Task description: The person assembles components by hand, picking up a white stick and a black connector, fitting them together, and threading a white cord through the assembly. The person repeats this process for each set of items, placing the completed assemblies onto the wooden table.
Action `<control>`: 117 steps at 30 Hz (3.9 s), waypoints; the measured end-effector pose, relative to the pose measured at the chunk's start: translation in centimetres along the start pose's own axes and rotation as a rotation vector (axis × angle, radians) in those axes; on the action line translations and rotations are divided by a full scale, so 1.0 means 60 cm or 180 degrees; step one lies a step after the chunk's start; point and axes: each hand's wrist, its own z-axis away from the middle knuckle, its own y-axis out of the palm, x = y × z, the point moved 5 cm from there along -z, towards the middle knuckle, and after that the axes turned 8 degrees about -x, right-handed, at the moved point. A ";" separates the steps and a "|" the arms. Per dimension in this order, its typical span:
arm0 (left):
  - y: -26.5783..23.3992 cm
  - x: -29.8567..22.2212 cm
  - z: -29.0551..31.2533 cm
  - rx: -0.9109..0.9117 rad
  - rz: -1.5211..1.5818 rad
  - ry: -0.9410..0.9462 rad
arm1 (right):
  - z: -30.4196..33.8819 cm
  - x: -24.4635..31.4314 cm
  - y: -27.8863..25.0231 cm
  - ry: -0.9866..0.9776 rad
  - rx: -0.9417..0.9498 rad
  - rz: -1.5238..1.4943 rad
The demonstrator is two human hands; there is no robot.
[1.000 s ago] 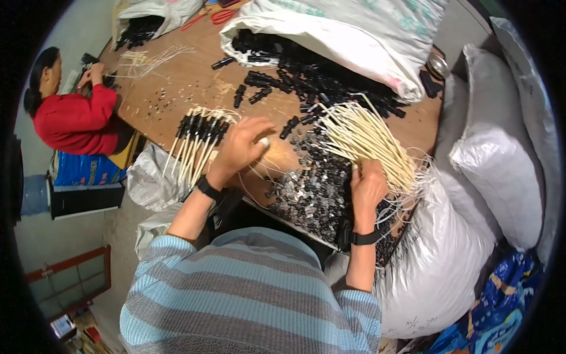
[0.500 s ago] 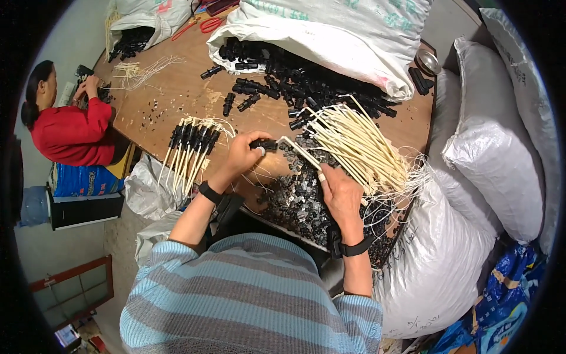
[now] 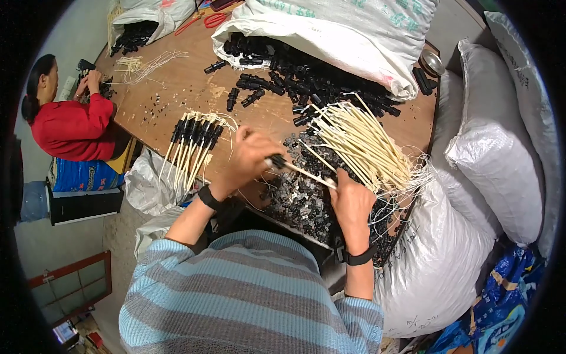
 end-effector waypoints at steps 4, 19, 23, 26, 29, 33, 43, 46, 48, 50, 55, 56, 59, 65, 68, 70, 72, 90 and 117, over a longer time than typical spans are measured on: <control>0.031 -0.117 -0.008 0.0879 -0.0279 0.0413 | -0.005 0.054 0.027 -0.0231 -0.0355 -0.1217; 0.006 0.007 0.027 0.0486 0.1353 -0.2687 | 0.026 0.078 0.031 0.0174 -0.0459 -0.1911; 0.038 -0.025 0.022 0.0453 0.2573 -0.2715 | 0.025 0.093 0.028 -0.0690 -0.0749 -0.1293; 0.040 -0.033 0.023 0.0725 0.1739 -0.2489 | 0.030 0.095 0.033 -0.0726 -0.0670 -0.1547; 0.025 -0.037 0.015 0.1065 0.1189 -0.2313 | 0.031 0.076 0.042 -0.0177 -0.0628 -0.2330; 0.030 -0.033 0.031 0.0265 0.0596 -0.1309 | 0.028 0.075 0.037 0.0069 -0.0596 -0.1600; 0.037 -0.049 0.028 0.0434 0.0240 -0.0845 | 0.019 0.074 0.045 0.0085 -0.0598 -0.1709; 0.043 -0.051 0.029 0.0492 0.0359 -0.0832 | 0.022 0.076 0.052 0.0016 -0.0490 -0.1863; 0.044 -0.055 0.028 0.0628 0.0426 -0.0931 | 0.022 0.071 0.053 0.0468 -0.0074 -0.2177; 0.046 -0.069 0.022 0.1016 0.0804 -0.1204 | 0.025 0.084 0.053 -0.0087 -0.0226 -0.2520; 0.034 -0.064 0.007 0.0678 0.1106 -0.1053 | 0.027 0.083 0.048 -0.0101 -0.0006 -0.2181; 0.021 -0.069 -0.003 0.0217 0.0962 -0.0729 | 0.029 0.080 0.051 -0.0041 0.0014 -0.2041; 0.016 -0.070 0.001 0.0133 0.0873 -0.0431 | 0.029 0.082 0.047 -0.0019 -0.0042 -0.1965; 0.010 -0.075 0.011 0.0070 0.1610 -0.0462 | 0.037 0.083 0.055 0.0117 -0.0316 -0.2856; 0.035 -0.054 -0.012 -0.0359 0.0839 -0.0269 | 0.040 0.073 0.063 0.0449 -0.0168 -0.2701; 0.053 -0.011 -0.014 -0.0265 0.0338 -0.0230 | 0.044 0.062 0.068 0.0784 -0.0075 -0.2663; 0.063 0.029 -0.010 -0.0167 -0.0183 -0.0233 | 0.050 0.043 0.075 0.1007 -0.0268 -0.2696; 0.035 0.118 0.036 -0.0237 -0.0306 -0.1085 | 0.047 0.031 0.126 0.1687 0.0418 -0.3226; 0.047 -0.054 0.012 -0.0354 0.0389 -0.0969 | 0.034 0.049 0.057 0.0785 -0.0572 -0.1538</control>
